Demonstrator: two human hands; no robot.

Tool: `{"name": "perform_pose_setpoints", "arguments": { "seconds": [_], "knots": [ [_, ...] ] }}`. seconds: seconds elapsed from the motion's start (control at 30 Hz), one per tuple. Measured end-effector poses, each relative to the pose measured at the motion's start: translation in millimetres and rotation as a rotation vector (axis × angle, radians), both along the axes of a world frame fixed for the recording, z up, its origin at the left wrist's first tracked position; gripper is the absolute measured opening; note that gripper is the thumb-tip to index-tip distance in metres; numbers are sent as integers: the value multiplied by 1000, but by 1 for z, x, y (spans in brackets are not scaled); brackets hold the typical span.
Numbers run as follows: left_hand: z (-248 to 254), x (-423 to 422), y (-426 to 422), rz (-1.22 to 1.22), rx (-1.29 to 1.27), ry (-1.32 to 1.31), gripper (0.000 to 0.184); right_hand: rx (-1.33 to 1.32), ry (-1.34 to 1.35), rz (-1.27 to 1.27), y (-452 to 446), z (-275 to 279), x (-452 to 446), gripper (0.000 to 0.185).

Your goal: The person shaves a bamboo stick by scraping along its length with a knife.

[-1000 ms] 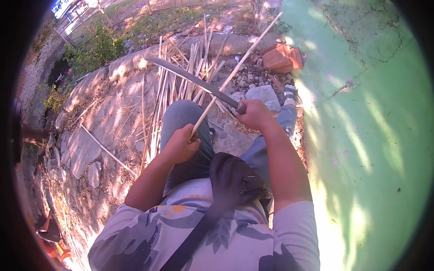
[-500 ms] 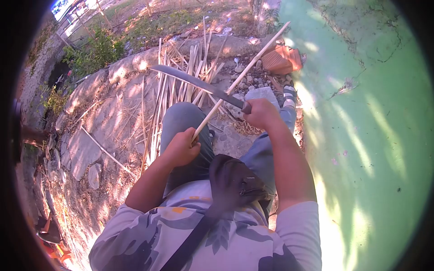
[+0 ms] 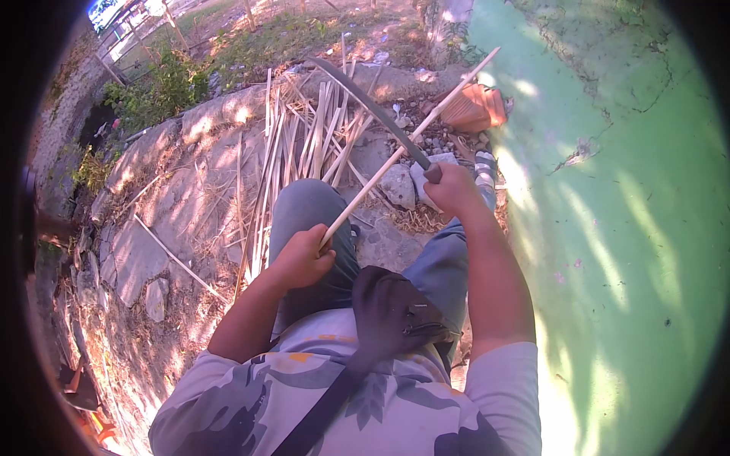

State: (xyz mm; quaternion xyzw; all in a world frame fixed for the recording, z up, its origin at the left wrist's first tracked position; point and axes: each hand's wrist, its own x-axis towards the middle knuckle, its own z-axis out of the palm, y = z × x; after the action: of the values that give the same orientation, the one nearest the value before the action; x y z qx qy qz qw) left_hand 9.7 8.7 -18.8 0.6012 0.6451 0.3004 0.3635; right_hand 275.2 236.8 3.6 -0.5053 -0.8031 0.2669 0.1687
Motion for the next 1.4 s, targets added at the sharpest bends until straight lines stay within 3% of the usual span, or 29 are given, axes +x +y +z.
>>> {"name": "perform_pose_setpoints", "arguments": {
  "seconds": [0.13, 0.23, 0.37, 0.47, 0.6, 0.7, 0.77, 0.83, 0.87, 0.9, 0.93, 1.0, 1.17, 1.27, 1.4],
  "knots": [
    [0, 4, 3, -19, 8, 3, 21, -10, -66, 134, -27, 6, 7, 18],
    [1, 7, 5, -13, -15, 9, 22, 109, -173, 331, -52, -9, -4, 17],
    [4, 4, 1, -33, -7, 34, 22, 263, -265, 377, -52, -5, -4, 18],
    [-2, 2, -3, -22, 18, 35, 22, 154, -229, 109, -35, 1, 9, 19],
    [-12, 1, 1, -32, 43, 49, 20, 106, 115, -178, -10, -43, 55, 36],
    [-11, 0, 3, -42, 98, -10, 20, -39, 364, -273, -20, -74, 105, 24],
    [-19, 0, 4, -36, 158, -98, 21, -198, 473, -401, -60, -64, 119, 23],
    [-15, -6, 1, -33, 150, -152, 23, -32, 484, -416, -78, -107, 167, 28],
    [-9, -7, -2, -40, 121, -174, 24, -171, 437, -556, -120, -60, 140, 31],
    [-14, -7, -2, -23, 131, -173, 26, -31, 468, -498, -109, -117, 199, 31],
    [-20, -5, -1, -17, 145, -172, 27, 137, 346, -434, -121, -127, 215, 30],
    [-17, -7, -1, -36, 141, -210, 31, -17, 451, -605, -164, -107, 200, 29],
    [-25, -5, 9, -68, 135, -166, 31, 54, 403, -654, -193, -118, 231, 31],
    [-27, -6, 12, -66, 162, -186, 33, 201, 218, -651, -211, -72, 199, 34],
    [-35, -7, 18, -75, 204, -277, 33, 59, 256, -748, -225, 0, 146, 33]
  ]
}}
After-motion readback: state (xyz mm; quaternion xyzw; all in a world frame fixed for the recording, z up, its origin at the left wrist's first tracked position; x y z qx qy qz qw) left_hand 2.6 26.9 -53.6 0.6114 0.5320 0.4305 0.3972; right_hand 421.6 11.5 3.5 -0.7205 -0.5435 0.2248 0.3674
